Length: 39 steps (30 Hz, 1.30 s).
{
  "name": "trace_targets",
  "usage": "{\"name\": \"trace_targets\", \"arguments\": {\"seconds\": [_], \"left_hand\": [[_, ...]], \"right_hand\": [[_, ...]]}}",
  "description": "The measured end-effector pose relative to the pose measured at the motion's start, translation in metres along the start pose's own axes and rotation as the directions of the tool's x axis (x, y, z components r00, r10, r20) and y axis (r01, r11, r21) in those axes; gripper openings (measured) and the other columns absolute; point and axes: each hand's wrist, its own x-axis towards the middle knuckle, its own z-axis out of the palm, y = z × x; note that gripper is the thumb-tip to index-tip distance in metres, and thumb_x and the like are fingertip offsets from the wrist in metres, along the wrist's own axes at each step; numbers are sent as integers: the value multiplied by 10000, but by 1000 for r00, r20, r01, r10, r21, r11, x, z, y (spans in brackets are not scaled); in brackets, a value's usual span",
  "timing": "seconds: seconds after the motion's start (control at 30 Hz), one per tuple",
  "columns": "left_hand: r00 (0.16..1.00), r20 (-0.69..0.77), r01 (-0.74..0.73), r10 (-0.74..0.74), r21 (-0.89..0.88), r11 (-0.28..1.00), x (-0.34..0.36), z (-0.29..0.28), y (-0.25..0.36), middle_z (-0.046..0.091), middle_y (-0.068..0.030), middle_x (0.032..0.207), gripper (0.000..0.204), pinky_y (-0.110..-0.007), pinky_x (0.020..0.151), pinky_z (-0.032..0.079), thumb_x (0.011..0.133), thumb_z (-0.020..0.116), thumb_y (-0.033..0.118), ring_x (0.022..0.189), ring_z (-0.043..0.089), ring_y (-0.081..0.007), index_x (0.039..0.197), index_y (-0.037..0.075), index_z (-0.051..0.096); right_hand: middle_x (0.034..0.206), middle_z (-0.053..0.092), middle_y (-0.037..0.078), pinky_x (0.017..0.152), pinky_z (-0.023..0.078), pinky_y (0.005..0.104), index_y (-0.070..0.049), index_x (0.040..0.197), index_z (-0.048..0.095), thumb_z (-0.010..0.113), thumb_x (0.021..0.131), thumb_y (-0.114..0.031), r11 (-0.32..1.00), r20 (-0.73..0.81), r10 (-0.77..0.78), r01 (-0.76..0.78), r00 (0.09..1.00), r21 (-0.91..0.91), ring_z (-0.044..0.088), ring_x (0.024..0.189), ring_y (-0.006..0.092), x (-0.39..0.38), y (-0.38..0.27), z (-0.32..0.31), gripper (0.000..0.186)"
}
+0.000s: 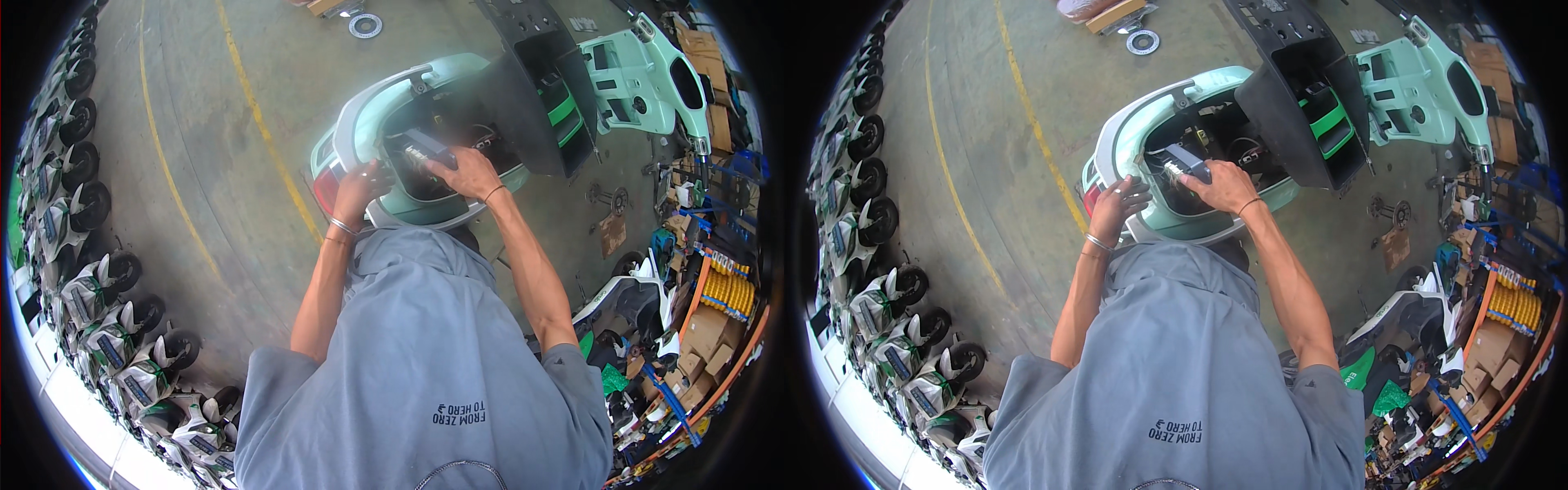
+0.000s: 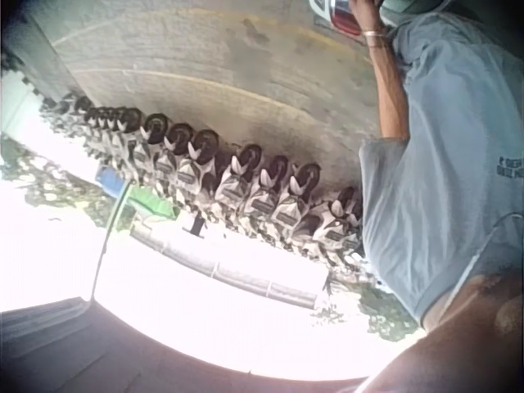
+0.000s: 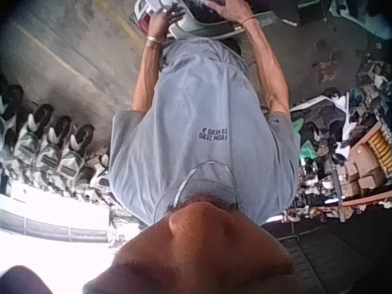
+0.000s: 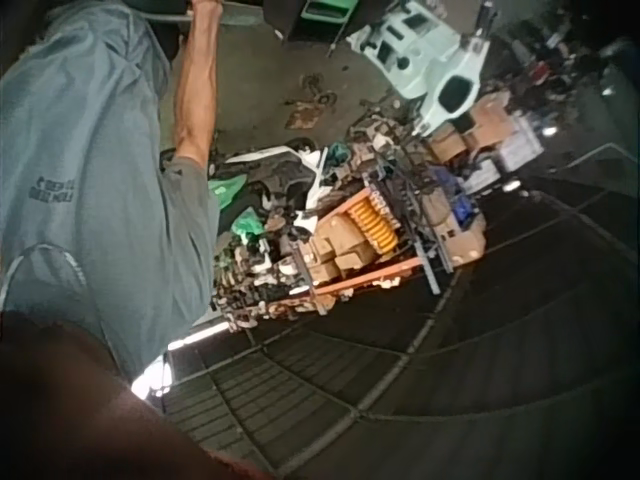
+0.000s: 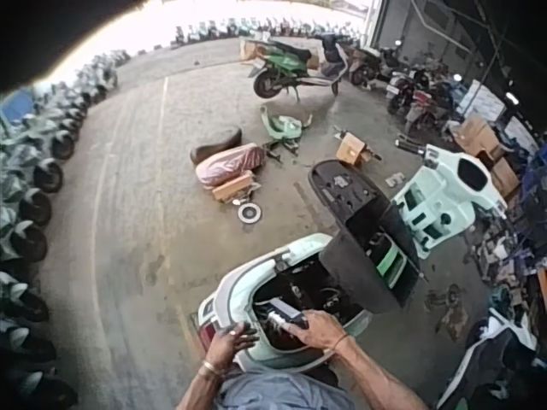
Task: The person works on the internal components under the seat of a scooter, using a T-handle socket wrench to loosen or tighten bolts and then handling a small electrical module.
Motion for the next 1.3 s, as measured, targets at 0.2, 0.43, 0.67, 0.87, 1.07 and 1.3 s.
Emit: {"name": "trace_targets", "arguments": {"seconds": [0.2, 0.43, 0.67, 0.87, 1.07, 1.3], "left_hand": [[984, -1, -150, 180, 540, 828, 10, -5, -17, 711, -169, 1028, 386, -374, 805, 530, 959, 587, 289, 950, 692, -282, 1167, -30, 652], [931, 311, -364, 193, 839, 404, 33, 19, -46, 661, -235, 1061, 290, -475, 874, 487, 898, 629, 239, 1005, 614, -430, 1039, -11, 669], [841, 524, -537, 135, 839, 90, 58, 36, -79, 618, -229, 1121, 411, -466, 919, 479, 871, 677, 309, 1062, 595, -400, 1125, -4, 592], [789, 614, -611, -2, 785, -105, 72, 42, -101, 609, -183, 1248, 671, -449, 963, 457, 888, 608, 532, 1155, 583, -358, 1280, -7, 535], [776, 611, -626, -155, 775, -81, 84, 43, -96, 618, -154, 1269, 731, -453, 971, 442, 873, 564, 633, 1182, 578, -334, 1324, 58, 539], [755, 628, -639, -189, 770, 8, 87, 38, -88, 628, -170, 1226, 560, -469, 935, 474, 895, 598, 506, 1072, 621, -389, 1261, 82, 603]], "right_hand": [[872, 698, 267, 820, 532, 476, 40, 900, 722, 589, 822, -683, 995, -53, 44, -48, 998, -88, 677, 906, 426, 19, -15, 2, 740], [766, 664, 281, 736, 537, 470, 55, 796, 716, 581, 855, -620, 985, -111, -150, 138, 983, -107, 678, 785, 424, 37, 12, 4, 690], [644, 627, 220, 626, 473, 427, 31, 784, 704, 554, 902, -549, 989, -226, -17, 49, 974, 139, 650, 639, 357, 5, 33, -30, 611], [666, 644, 204, 651, 459, 368, 43, 854, 709, 556, 895, -519, 937, -263, 199, -105, 944, 334, 631, 649, 231, -8, 75, -30, 584], [704, 669, 180, 659, 456, 352, 34, 889, 714, 564, 897, -493, 937, -261, 185, -90, 948, 336, 620, 679, 208, -15, 84, -29, 547], [688, 623, 245, 632, 472, 427, 16, 860, 719, 592, 891, -505, 997, -67, -78, 80, 995, 17, 631, 685, 399, 17, 44, -55, 537]]}}
